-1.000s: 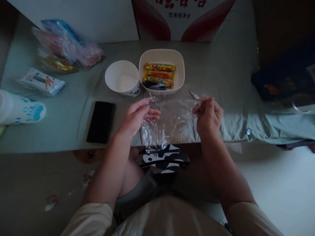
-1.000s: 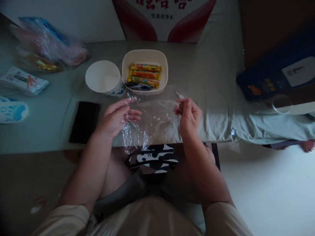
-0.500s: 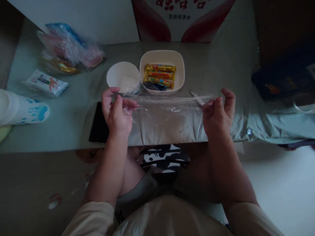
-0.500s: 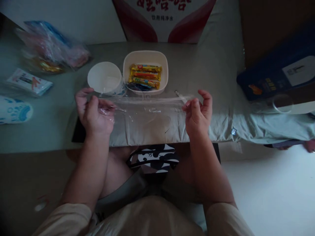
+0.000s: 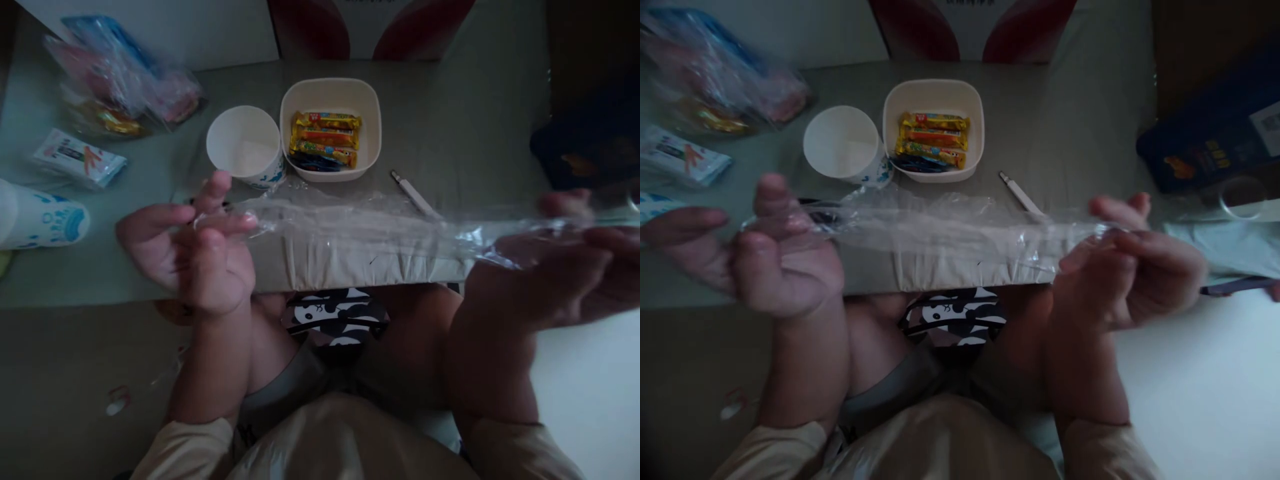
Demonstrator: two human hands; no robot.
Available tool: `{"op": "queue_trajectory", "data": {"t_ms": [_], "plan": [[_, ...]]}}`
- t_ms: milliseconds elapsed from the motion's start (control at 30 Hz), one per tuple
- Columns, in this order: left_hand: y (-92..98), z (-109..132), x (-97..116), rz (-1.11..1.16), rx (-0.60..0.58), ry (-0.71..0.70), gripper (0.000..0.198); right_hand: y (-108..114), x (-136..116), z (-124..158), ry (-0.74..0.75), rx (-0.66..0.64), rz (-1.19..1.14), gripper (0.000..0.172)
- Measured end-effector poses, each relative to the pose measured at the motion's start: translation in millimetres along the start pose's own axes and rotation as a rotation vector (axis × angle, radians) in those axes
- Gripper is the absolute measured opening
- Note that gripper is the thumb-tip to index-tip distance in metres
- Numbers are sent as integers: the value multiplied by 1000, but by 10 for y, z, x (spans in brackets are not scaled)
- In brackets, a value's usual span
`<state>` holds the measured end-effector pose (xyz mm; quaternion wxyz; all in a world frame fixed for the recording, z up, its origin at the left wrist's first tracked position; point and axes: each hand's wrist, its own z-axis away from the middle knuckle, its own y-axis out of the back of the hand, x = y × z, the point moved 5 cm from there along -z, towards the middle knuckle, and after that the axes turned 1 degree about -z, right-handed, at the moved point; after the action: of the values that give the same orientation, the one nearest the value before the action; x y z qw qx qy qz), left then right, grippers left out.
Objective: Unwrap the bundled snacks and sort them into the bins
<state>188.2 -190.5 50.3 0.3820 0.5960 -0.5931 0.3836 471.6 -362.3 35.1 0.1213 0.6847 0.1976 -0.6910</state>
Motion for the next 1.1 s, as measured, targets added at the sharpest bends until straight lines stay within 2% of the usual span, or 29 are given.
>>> {"op": "queue_trajectory", "data": {"t_ms": [67, 100, 133, 200, 300, 400, 500, 633, 733, 833, 967, 1033, 1100], "plan": [[-34, -32, -152, 47, -9, 164, 31, 0, -117, -37, 294, 131, -49, 24], [-68, -57, -238, 97, -16, 235, 35, -40, -122, -73, 367, 127, -57, 19], [-112, -84, -321, 160, -29, 299, 37, -95, -80, -128, 355, 84, -63, 17], [-212, -129, -460, 250, -74, 420, 41, -207, 79, -248, 209, -51, -76, 18], [-315, -141, -567, 249, -133, 546, 47, -278, 334, -343, -4, -184, -64, 30], [-372, -79, -609, 257, -200, 617, 52, -285, 519, -347, -133, -253, -52, 35], [-362, 25, -705, 231, -204, 687, 57, -267, 623, -338, -204, -244, -68, 37], [-301, 206, -902, 166, -182, 848, 64, -280, 673, -349, -233, -256, -14, 38], [-240, 298, -966, 186, -158, 952, 70, -296, 655, -375, -193, -257, -43, 39], [-179, 262, -909, 226, -164, 928, 68, -288, 629, -402, -133, -234, -73, 39], [-143, 133, -750, 340, -171, 862, 43, -297, 618, -399, -103, -214, -9, 37], [-197, 137, -695, 402, -261, 934, 45, -327, 617, -375, -118, -206, -21, 38], [-277, 190, -669, 406, -410, 1032, 48, -364, 630, -347, -146, -202, -57, 41]]}}
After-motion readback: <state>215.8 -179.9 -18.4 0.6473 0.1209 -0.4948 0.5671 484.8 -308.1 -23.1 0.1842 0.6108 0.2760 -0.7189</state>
